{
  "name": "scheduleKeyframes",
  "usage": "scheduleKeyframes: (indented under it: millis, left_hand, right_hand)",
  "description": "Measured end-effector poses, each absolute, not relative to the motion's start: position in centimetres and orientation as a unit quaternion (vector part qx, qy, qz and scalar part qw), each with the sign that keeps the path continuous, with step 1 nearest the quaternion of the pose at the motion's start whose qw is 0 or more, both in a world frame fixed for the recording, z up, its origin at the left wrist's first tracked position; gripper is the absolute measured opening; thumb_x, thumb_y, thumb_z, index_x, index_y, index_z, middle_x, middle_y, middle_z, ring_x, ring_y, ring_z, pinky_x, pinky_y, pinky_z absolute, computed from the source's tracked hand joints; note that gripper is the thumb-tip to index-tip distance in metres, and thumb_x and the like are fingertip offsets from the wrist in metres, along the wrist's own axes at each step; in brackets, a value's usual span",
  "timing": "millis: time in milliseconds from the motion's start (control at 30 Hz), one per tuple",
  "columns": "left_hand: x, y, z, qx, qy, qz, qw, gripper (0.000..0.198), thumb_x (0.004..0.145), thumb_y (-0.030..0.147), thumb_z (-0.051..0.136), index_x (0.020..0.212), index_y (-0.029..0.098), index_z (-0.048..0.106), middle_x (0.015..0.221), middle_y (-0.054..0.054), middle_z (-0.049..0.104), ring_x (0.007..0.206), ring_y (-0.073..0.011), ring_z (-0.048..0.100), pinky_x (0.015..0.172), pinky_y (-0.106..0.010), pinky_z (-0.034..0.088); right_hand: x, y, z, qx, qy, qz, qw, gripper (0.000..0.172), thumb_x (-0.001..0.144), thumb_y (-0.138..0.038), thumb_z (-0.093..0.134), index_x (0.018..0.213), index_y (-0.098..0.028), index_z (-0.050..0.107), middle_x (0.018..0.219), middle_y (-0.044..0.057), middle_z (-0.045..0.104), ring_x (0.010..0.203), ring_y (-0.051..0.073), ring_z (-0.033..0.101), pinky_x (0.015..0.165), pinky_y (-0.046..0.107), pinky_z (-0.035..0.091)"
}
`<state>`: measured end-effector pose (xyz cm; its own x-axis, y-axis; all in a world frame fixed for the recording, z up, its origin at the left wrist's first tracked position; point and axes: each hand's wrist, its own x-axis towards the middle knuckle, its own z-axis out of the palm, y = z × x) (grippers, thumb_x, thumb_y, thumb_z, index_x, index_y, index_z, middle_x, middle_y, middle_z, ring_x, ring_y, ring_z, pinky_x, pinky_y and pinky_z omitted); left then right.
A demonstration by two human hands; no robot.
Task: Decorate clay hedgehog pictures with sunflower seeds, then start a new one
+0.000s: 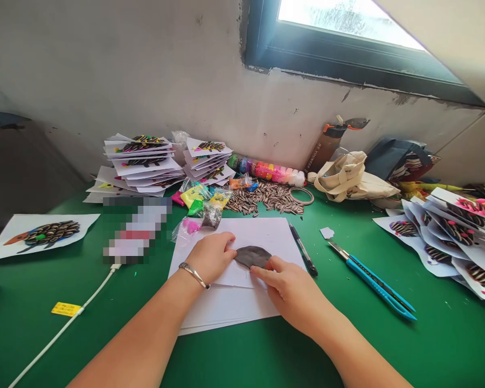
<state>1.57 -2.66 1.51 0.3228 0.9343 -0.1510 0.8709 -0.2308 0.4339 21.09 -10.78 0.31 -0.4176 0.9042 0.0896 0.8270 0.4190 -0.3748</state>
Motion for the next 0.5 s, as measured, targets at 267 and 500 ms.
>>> scheduleKeyframes:
  millis: [267, 500]
  left_hand:
    - [1.54, -2.79, 1.54, 0.78, 0.58, 0.066, 0.226, 0.026, 0.076, 0.027, 0.051, 0.099, 0.022, 0.062, 0.078, -0.001, 0.066, 0.073, -0.0188, 0.06, 0.058, -0.025, 0.037]
    - [1.52, -2.67, 1.35, 0.779, 0.582, 0.068, 0.224, 0.027, 0.076, 0.027, 0.051, 0.1, 0.023, 0.062, 0.08, -0.001, 0.067, 0.074, -0.0189, 0.06, 0.059, -0.025, 0.038]
  right_hand:
    - [21.73, -11.0, 0.82, -0.532, -0.809, 0.187, 0.168, 0.037, 0.085, -0.011, 0.04, 0.106, -0.028, 0.064, 0.083, 0.003, 0.057, 0.068, 0.012, 0.055, 0.058, 0.02, 0.039]
    - [21.97, -10.82, 0.64, -0.538, -0.789, 0.238, 0.175, 0.042, 0.083, -0.007, 0.039, 0.109, -0.03, 0.062, 0.093, 0.002, 0.058, 0.076, 0.012, 0.056, 0.064, 0.021, 0.041]
